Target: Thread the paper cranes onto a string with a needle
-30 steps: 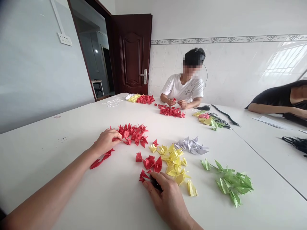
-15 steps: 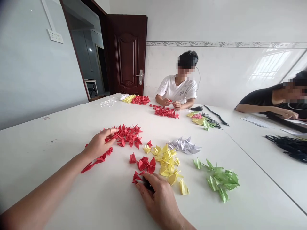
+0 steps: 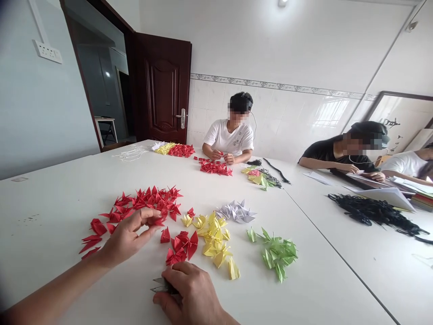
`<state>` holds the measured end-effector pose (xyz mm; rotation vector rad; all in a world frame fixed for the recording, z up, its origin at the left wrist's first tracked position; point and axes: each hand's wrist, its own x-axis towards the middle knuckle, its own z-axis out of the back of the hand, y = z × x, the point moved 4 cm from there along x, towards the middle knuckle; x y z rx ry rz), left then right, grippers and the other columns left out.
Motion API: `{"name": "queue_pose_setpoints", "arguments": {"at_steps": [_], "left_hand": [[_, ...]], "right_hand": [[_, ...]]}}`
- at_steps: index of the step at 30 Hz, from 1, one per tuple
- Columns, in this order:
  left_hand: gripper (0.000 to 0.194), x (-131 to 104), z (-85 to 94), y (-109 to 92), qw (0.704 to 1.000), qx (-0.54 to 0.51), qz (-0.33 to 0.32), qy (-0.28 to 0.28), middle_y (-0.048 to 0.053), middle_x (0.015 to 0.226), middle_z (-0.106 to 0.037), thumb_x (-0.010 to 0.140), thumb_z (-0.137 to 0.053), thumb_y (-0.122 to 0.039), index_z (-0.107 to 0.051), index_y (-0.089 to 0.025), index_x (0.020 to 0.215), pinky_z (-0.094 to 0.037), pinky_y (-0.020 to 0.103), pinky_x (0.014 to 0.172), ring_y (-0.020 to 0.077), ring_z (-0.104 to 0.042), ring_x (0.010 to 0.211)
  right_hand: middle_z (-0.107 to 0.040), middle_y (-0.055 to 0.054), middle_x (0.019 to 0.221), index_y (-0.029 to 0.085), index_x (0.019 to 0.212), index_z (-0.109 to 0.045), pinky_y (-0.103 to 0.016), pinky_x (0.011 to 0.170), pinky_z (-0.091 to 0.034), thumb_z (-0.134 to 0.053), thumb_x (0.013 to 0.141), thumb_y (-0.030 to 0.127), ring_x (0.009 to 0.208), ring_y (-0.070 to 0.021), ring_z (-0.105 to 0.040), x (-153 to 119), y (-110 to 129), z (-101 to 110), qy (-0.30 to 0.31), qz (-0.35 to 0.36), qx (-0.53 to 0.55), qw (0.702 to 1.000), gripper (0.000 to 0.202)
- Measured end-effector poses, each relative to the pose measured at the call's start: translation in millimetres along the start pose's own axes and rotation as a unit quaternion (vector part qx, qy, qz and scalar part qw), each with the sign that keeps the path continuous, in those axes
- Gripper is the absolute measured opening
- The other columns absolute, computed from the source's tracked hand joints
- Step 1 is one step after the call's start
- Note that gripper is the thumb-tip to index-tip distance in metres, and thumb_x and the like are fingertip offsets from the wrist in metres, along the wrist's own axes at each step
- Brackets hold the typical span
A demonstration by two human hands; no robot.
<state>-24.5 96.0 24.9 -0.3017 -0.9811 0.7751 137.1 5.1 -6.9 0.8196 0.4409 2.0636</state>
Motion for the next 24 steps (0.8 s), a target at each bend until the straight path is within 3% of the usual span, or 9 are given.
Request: {"name": "queue_pose_setpoints", "arguments": {"at_steps": [5, 9, 24], "left_hand": [[0.027, -11, -11.5, -19, 0.998, -0.053, -0.001, 0.046, 0.004, 0.093, -0.065, 0.080, -0.054, -0.018, -0.052, -0.022, 0.107, -0.055, 0.028, 0.076, 0.0156, -0.064, 0.085], [0.032, -19, -17.3, -35, 0.992, -0.093, -0.038, 0.076, 0.005, 0.092, -0.064, 0.081, -0.052, -0.014, -0.049, -0.021, 0.112, -0.055, 0.028, 0.076, 0.0149, -0.063, 0.084], [0.039, -21, -26.1, -32, 0.986, -0.121, -0.008, 0.113, 0.005, 0.093, -0.062, 0.079, -0.053, -0.011, -0.048, -0.021, 0.116, -0.054, 0.027, 0.077, 0.0140, -0.062, 0.085]], "right_hand": [[-0.066, -0.006, 0.082, 0.018, 0.100, -0.064, -0.023, 0.060, -0.049, -0.053, 0.082, 0.028, 0.068, -0.0163, -0.061, 0, -3, 9, -0.078, -0.030, 0.061, 0.995, 0.024], [-0.068, -0.007, 0.083, 0.017, 0.100, -0.063, -0.026, 0.064, -0.050, -0.048, 0.086, 0.030, 0.072, -0.0178, -0.062, -1, -9, 15, -0.140, -0.073, 0.080, 0.984, 0.024], [-0.068, -0.006, 0.080, 0.014, 0.096, -0.065, -0.024, 0.062, -0.050, -0.048, 0.087, 0.029, 0.071, -0.0176, -0.063, -1, -9, 20, -0.147, -0.076, 0.097, 0.981, 0.024]]}}
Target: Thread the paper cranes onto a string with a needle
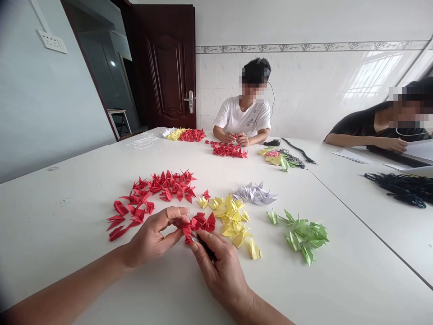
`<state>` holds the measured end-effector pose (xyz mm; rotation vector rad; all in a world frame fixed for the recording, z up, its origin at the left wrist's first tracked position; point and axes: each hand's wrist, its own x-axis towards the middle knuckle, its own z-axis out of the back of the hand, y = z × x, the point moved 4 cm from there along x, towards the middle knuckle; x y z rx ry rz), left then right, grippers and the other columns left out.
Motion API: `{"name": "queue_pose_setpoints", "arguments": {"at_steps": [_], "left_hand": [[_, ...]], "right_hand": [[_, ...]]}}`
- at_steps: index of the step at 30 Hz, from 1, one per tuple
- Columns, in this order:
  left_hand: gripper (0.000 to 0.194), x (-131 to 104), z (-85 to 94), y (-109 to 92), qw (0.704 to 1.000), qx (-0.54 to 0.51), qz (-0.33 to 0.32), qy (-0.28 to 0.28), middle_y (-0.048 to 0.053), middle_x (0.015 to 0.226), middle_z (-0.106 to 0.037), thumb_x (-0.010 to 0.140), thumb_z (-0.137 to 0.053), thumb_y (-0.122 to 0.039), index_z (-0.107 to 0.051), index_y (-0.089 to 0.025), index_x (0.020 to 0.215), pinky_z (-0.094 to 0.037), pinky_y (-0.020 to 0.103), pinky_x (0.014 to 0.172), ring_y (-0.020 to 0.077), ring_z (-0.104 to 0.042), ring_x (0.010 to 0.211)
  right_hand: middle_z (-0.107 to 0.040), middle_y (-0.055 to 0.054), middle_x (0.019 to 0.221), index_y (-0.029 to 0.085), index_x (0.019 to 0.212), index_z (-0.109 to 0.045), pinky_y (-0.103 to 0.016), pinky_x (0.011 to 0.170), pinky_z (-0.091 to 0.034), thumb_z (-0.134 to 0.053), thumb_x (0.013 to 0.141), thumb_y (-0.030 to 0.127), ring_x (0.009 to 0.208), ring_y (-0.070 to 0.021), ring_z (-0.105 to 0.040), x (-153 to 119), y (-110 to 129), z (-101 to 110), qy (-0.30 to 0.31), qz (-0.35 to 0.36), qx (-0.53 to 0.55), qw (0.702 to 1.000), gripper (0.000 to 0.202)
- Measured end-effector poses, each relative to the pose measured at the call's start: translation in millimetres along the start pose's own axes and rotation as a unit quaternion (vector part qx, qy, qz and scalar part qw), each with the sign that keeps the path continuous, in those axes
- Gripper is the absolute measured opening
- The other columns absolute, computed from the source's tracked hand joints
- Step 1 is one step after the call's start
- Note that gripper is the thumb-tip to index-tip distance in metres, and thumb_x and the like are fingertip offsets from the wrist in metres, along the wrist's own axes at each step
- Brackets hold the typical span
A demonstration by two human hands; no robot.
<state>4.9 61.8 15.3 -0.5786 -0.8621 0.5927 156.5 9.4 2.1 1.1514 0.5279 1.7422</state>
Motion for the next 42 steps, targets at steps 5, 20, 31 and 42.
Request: {"name": "queue_pose_setpoints", "arguments": {"at_steps": [5, 20, 31, 42], "left_hand": [[0.037, -1, -3.6, -6, 1.000, -0.001, -0.011, 0.027, 0.006, 0.092, -0.062, 0.079, -0.055, -0.012, -0.051, -0.019, 0.115, -0.054, 0.028, 0.075, 0.0139, -0.062, 0.081], [0.027, 1, 1.1, -3, 0.999, 0.025, -0.023, 0.014, 0.007, 0.091, -0.065, 0.077, -0.056, -0.012, -0.058, -0.016, 0.104, -0.054, 0.029, 0.075, 0.0162, -0.063, 0.083], [0.024, 11, 23.7, 15, 0.990, 0.108, 0.074, -0.060, 0.006, 0.093, -0.069, 0.075, -0.055, -0.020, -0.063, -0.017, 0.098, -0.055, 0.028, 0.075, 0.0182, -0.065, 0.085], [0.026, 10, 15.9, 28, 0.979, 0.086, 0.187, 0.017, 0.005, 0.095, -0.068, 0.075, -0.055, -0.023, -0.063, -0.018, 0.099, -0.051, 0.022, 0.060, 0.0159, -0.063, 0.079]], "right_hand": [[-0.068, -0.007, 0.082, 0.015, 0.098, -0.065, -0.026, 0.064, -0.050, -0.049, 0.086, 0.029, 0.072, -0.0184, -0.063, -1, -4, -1, 0.002, -0.008, -0.007, 1.000, 0.025], [-0.069, -0.007, 0.083, 0.014, 0.098, -0.063, -0.026, 0.063, -0.049, -0.050, 0.086, 0.031, 0.072, -0.0185, -0.063, -1, -11, -3, 0.006, -0.010, -0.015, 1.000, 0.025], [-0.065, -0.006, 0.080, 0.017, 0.100, -0.063, -0.023, 0.058, -0.047, -0.050, 0.085, 0.027, 0.068, -0.0164, -0.058, -4, -5, -11, 0.096, 0.018, -0.025, 0.995, 0.022], [-0.063, -0.006, 0.081, 0.017, 0.104, -0.062, -0.025, 0.057, -0.046, -0.051, 0.084, 0.026, 0.066, -0.0155, -0.057, -9, -2, -18, 0.194, 0.041, -0.051, 0.979, 0.025]]}}
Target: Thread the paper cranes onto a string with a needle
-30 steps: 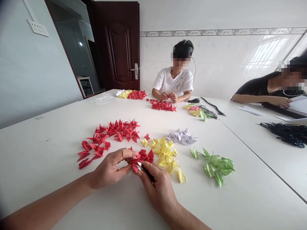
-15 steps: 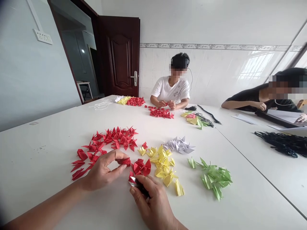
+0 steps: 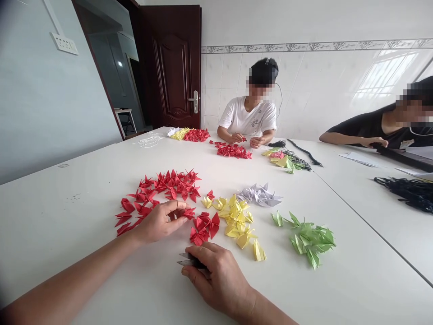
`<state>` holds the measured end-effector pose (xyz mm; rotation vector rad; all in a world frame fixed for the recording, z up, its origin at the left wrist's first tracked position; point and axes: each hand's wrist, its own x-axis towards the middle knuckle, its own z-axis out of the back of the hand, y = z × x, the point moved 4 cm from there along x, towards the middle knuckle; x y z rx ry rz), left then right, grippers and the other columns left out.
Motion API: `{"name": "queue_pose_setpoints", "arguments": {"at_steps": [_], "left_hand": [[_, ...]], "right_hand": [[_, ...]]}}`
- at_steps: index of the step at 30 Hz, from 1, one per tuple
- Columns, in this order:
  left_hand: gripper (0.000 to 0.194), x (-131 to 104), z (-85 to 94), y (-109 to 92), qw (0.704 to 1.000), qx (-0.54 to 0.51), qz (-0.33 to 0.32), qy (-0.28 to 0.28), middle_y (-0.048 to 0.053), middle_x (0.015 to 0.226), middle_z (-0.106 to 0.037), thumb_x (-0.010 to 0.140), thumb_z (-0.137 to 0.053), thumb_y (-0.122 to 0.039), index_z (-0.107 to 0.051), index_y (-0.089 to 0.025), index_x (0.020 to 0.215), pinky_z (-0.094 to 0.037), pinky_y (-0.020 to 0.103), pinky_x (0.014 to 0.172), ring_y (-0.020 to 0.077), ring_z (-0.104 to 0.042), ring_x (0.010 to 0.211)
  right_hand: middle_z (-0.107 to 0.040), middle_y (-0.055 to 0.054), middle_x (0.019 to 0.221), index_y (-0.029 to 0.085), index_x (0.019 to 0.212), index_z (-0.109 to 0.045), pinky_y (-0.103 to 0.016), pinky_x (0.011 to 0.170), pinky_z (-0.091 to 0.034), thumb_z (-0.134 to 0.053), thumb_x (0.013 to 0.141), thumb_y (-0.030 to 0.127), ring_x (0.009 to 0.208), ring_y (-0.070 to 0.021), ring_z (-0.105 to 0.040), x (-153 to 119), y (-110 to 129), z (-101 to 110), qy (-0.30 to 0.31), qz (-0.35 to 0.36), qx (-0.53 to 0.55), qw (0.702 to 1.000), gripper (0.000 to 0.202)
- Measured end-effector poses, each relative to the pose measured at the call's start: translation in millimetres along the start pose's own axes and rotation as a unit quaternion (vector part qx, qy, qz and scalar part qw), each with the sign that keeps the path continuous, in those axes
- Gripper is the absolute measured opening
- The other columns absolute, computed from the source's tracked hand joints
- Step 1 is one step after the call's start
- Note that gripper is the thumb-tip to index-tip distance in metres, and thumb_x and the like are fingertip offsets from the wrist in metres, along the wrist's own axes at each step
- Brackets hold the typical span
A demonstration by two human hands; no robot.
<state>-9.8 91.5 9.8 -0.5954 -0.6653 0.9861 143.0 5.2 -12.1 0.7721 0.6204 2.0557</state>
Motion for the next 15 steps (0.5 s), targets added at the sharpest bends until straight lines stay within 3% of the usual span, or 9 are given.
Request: {"name": "queue_pose_setpoints", "arguments": {"at_steps": [4, 8, 11, 15], "left_hand": [[0.024, 0, 1.7, -2, 0.999, -0.029, -0.031, -0.010, 0.006, 0.092, -0.067, 0.075, -0.055, -0.022, -0.063, -0.016, 0.097, -0.051, 0.024, 0.065, 0.0154, -0.061, 0.078], [0.021, -1, 7.1, -3, 0.992, -0.054, -0.104, -0.039, 0.005, 0.083, -0.065, 0.074, -0.053, -0.017, -0.062, -0.014, 0.093, -0.050, 0.025, 0.063, 0.0125, -0.057, 0.068], [0.017, -4, 7.4, -7, 0.987, -0.042, -0.152, -0.016, 0.005, 0.077, -0.064, 0.072, -0.052, -0.013, -0.063, -0.014, 0.085, -0.048, 0.025, 0.061, 0.0123, -0.055, 0.065], [0.010, -4, 6.8, -12, 0.986, -0.031, -0.165, 0.011, 0.004, 0.072, -0.062, 0.073, -0.053, -0.015, -0.063, -0.015, 0.074, -0.046, 0.024, 0.061, 0.0127, -0.055, 0.066]], "right_hand": [[-0.063, -0.006, 0.082, 0.017, 0.104, -0.062, -0.025, 0.058, -0.046, -0.051, 0.084, 0.026, 0.066, -0.0155, -0.058, 0, 0, 0, 0.007, -0.002, -0.003, 1.000, 0.024], [-0.063, -0.007, 0.083, 0.016, 0.103, -0.062, -0.025, 0.058, -0.046, -0.051, 0.085, 0.027, 0.067, -0.0158, -0.058, 0, 0, 0, 0.010, 0.000, -0.002, 1.000, 0.024], [-0.063, -0.007, 0.083, 0.016, 0.104, -0.062, -0.025, 0.058, -0.046, -0.050, 0.085, 0.028, 0.067, -0.0158, -0.058, 1, 0, 0, 0.010, -0.002, 0.000, 1.000, 0.025], [-0.063, -0.007, 0.083, 0.017, 0.104, -0.061, -0.024, 0.058, -0.046, -0.050, 0.085, 0.028, 0.067, -0.0154, -0.058, 0, 0, -1, 0.013, -0.002, 0.003, 1.000, 0.025]]}}
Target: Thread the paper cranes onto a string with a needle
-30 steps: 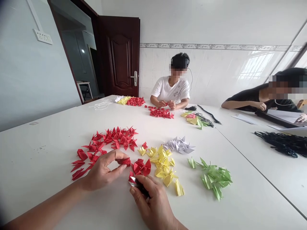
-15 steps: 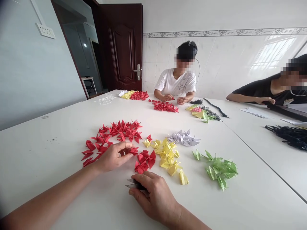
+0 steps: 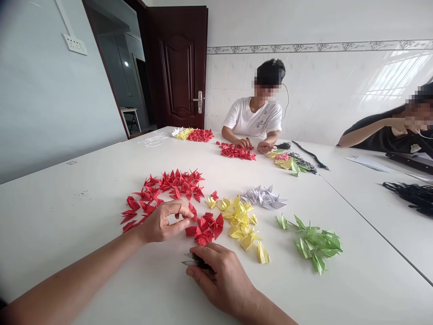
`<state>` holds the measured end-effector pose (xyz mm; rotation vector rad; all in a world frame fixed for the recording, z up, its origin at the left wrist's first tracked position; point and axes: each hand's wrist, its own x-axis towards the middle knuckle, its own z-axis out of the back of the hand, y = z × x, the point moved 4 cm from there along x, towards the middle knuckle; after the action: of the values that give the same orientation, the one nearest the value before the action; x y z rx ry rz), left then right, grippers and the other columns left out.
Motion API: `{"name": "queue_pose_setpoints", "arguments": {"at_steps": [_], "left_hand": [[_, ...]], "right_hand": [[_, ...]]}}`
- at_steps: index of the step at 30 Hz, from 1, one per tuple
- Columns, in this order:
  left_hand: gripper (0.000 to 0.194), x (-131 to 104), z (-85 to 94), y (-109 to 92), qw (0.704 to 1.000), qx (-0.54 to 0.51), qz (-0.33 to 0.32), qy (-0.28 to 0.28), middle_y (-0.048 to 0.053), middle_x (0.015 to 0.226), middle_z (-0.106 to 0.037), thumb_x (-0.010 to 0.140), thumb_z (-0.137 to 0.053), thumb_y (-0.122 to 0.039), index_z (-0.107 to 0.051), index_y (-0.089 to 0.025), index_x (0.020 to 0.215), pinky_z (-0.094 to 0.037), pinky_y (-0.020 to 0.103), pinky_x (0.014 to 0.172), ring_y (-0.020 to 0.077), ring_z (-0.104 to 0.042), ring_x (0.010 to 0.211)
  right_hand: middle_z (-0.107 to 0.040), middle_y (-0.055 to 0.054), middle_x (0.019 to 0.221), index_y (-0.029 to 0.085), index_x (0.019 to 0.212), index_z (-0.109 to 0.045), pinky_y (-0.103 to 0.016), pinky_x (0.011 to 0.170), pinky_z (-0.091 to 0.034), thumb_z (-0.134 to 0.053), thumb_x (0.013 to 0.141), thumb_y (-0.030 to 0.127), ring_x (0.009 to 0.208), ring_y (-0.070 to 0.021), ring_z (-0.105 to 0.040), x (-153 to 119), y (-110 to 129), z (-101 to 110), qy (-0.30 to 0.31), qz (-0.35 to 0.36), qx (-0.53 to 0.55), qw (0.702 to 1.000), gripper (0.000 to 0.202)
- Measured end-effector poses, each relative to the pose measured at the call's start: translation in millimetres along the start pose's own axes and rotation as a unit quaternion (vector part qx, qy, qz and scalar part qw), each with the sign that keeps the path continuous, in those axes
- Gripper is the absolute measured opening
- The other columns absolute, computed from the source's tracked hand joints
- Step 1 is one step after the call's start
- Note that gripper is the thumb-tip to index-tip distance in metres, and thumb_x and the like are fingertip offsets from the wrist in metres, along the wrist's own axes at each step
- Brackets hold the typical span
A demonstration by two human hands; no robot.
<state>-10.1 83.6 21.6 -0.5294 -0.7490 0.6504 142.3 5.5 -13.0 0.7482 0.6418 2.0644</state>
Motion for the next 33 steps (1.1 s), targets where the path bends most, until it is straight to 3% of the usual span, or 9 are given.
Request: {"name": "queue_pose_setpoints", "arguments": {"at_steps": [3, 6, 10, 14, 26, 29, 33], "left_hand": [[0.013, 3, 9.3, 11, 0.996, 0.038, 0.030, -0.072, 0.004, 0.074, -0.061, 0.078, -0.050, -0.019, -0.063, -0.016, 0.077, -0.046, 0.022, 0.058, 0.0127, -0.056, 0.068], [0.019, 3, 24.2, 35, 0.977, 0.123, 0.087, -0.150, 0.006, 0.087, -0.059, 0.079, -0.047, -0.018, -0.062, -0.017, 0.090, -0.049, 0.024, 0.061, 0.0150, -0.058, 0.076], [0.031, 3, 37.6, 63, 0.958, 0.218, 0.105, -0.155, 0.008, 0.094, -0.053, 0.077, -0.046, -0.013, -0.061, -0.016, 0.103, -0.051, 0.035, 0.078, 0.0195, -0.057, 0.089], [0.030, 3, 39.6, 72, 0.954, 0.252, 0.082, -0.143, 0.007, 0.097, -0.054, 0.079, -0.046, -0.012, -0.062, -0.018, 0.104, -0.047, 0.039, 0.087, 0.0213, -0.053, 0.097], [0.018, 10, 42.3, 68, 0.961, 0.245, 0.060, -0.117, 0.008, 0.088, -0.060, 0.081, -0.050, -0.023, -0.067, -0.016, 0.080, -0.046, 0.040, 0.082, 0.0217, -0.056, 0.085], [0.017, 8, 43.2, 56, 0.965, 0.201, 0.078, -0.152, 0.008, 0.090, -0.062, 0.080, -0.052, -0.027, -0.065, -0.016, 0.080, -0.048, 0.038, 0.080, 0.0221, -0.057, 0.090], [0.018, 4, 33.0, 30, 0.973, 0.068, 0.115, -0.190, 0.006, 0.094, -0.066, 0.082, -0.052, -0.033, -0.062, -0.018, 0.086, -0.053, 0.028, 0.067, 0.0187, -0.062, 0.086]], "right_hand": [[-0.063, -0.007, 0.083, 0.017, 0.104, -0.061, -0.024, 0.058, -0.047, -0.050, 0.085, 0.028, 0.068, -0.0156, -0.058, -1, 0, 0, -0.001, 0.001, 0.000, 1.000, 0.025], [-0.063, -0.006, 0.083, 0.017, 0.103, -0.062, -0.024, 0.058, -0.047, -0.050, 0.085, 0.027, 0.067, -0.0158, -0.058, -1, 1, 0, -0.001, -0.002, -0.003, 1.000, 0.024], [-0.064, -0.005, 0.081, 0.018, 0.101, -0.063, -0.024, 0.056, -0.047, -0.052, 0.083, 0.026, 0.065, -0.0158, -0.058, 1, 3, 1, -0.004, -0.006, -0.009, 1.000, 0.023], [-0.064, -0.005, 0.080, 0.018, 0.100, -0.064, -0.024, 0.057, -0.047, -0.053, 0.082, 0.025, 0.066, -0.0164, -0.058, 2, 4, 2, 0.008, -0.011, -0.013, 1.000, 0.022], [-0.064, -0.006, 0.082, 0.017, 0.103, -0.063, -0.024, 0.058, -0.047, -0.053, 0.082, 0.023, 0.067, -0.0163, -0.059, 0, 6, 2, 0.009, -0.005, -0.012, 1.000, 0.024], [-0.064, -0.006, 0.083, 0.018, 0.102, -0.063, -0.023, 0.057, -0.046, -0.053, 0.082, 0.023, 0.067, -0.0158, -0.059, 0, 5, 2, 0.004, 0.000, -0.013, 1.000, 0.023], [-0.064, -0.006, 0.081, 0.017, 0.102, -0.063, -0.024, 0.058, -0.047, -0.053, 0.082, 0.025, 0.067, -0.0162, -0.059, -1, 4, 2, -0.016, 0.006, -0.014, 1.000, 0.023]]}}
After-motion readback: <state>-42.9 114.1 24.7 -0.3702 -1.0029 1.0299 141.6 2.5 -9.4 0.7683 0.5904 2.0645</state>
